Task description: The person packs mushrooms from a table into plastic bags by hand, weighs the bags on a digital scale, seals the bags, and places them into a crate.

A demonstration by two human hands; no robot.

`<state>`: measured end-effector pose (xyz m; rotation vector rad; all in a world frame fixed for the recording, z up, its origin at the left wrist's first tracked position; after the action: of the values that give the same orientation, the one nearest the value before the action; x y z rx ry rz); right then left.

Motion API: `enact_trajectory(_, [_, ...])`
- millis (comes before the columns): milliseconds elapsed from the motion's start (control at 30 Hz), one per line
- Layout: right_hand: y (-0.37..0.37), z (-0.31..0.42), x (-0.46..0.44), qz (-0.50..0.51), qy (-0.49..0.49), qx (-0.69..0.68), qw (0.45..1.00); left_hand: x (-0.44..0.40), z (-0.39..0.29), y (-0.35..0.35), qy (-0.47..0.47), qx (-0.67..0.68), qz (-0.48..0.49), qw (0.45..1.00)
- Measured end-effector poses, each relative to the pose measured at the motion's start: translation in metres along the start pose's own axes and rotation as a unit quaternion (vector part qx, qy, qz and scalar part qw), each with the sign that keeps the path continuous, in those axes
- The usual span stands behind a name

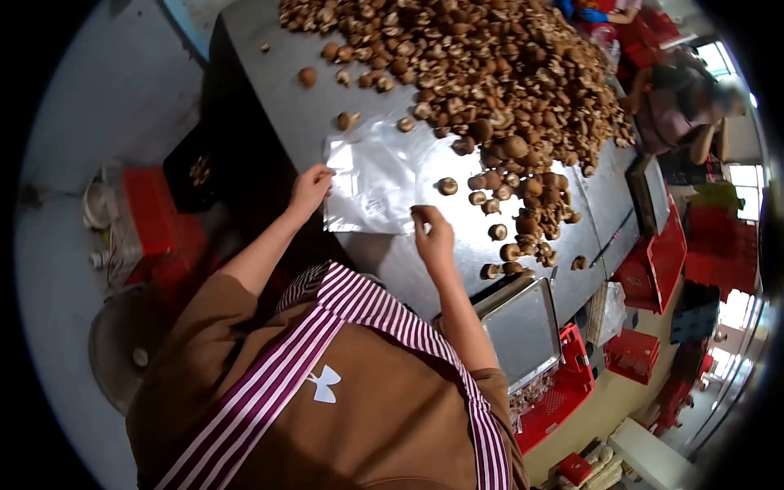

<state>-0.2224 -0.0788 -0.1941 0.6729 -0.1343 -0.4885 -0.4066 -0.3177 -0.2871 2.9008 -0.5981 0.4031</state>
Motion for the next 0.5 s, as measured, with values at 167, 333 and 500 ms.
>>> enact_trajectory(167, [-0.009, 0.002, -0.021, 0.000, -0.015, 0.022, 1.000, 0.007, -0.009, -0.002, 0.024, -0.023, 0.001, 0.999])
enact_trajectory(333, [-0.059, -0.005, -0.039, 0.062, -0.014, 0.069, 0.996, 0.012, -0.016, -0.011, -0.005, -0.067, 0.008, 0.998])
enact_trajectory(500, [-0.112, -0.018, -0.031, 0.097, 0.099, 0.254, 0.957, 0.003, -0.037, -0.022, -0.094, -0.164, -0.012, 0.982])
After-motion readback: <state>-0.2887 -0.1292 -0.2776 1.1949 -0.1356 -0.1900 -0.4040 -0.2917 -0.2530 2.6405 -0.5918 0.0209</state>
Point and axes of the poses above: each hand's wrist, its own x-axis away from the middle knuckle, its own y-axis out of the back of the hand, z = x × y, the point moved 4 cm from there along -x, towards the middle knuckle, and after that the axes turned 5 degrees about x, right-handed, at the moved point
